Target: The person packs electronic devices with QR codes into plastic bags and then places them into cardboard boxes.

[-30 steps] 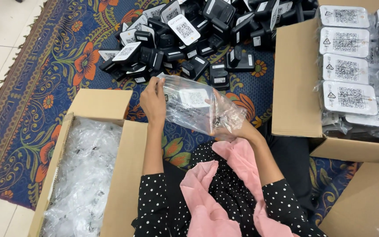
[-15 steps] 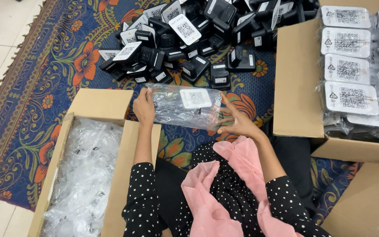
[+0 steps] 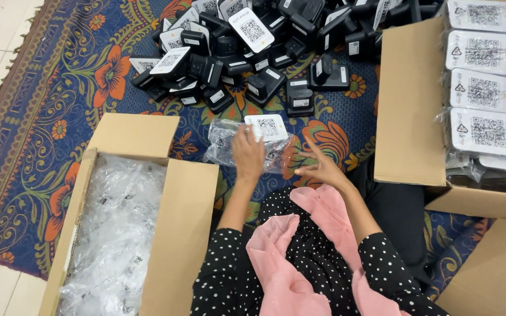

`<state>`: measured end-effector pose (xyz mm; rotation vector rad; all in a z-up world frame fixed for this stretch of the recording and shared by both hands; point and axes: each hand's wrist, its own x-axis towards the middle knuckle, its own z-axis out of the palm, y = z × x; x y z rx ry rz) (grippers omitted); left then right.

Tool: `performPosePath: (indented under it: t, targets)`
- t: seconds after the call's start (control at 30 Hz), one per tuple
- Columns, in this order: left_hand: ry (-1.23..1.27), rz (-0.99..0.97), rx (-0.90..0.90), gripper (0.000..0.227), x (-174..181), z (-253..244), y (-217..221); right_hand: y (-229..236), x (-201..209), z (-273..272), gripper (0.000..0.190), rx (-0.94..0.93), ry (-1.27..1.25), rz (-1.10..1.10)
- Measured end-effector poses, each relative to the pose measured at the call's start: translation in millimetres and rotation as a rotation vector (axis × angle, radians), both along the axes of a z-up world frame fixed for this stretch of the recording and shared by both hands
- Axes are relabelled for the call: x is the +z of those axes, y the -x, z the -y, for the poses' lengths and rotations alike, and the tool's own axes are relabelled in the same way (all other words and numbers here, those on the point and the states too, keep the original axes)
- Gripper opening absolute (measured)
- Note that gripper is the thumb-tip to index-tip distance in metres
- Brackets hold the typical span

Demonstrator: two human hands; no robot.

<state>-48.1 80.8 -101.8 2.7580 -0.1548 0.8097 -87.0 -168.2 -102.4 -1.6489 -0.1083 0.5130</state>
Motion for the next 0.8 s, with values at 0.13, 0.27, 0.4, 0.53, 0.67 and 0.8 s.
performPosePath:
  t: [0.13,0.27,0.4,0.53,0.67,0.8]
  targets:
    - [-0.131,-0.144,-0.247,0.055,-56.7,64.1,27.0,-6.7,-26.1,2.9,0.100,-0.164,0.062,-0.037]
    - [-0.301,-0.287,-0.176,0.071,-80.7,94.5,21.4,-17.3,-48.4,5.8,0.080,-0.353,0.032,-0.079]
    - [-0.445,-0.283,-0.130,0.063,-96.3,87.0,10.4,-47.0,-105.5,13.1,0.070,-0.353,0.055,0.011]
    - [-0.230,-0.169,-0.217,0.048,-69.9,50.4,3.9,-97.8,-127.7,-11.6,0.072,-0.195,0.389,0.276]
    - [-0.038,-0.162,-0.259,0.044,16.2,4.8,1.1,-151.3,-128.6,-55.9,0.102,0.108,0.715,0.657]
    - [0.013,-0.135,-0.209,0.038,66.5,-34.6,-7.1,-165.8,-91.5,-90.2,0.120,0.271,0.794,0.682]
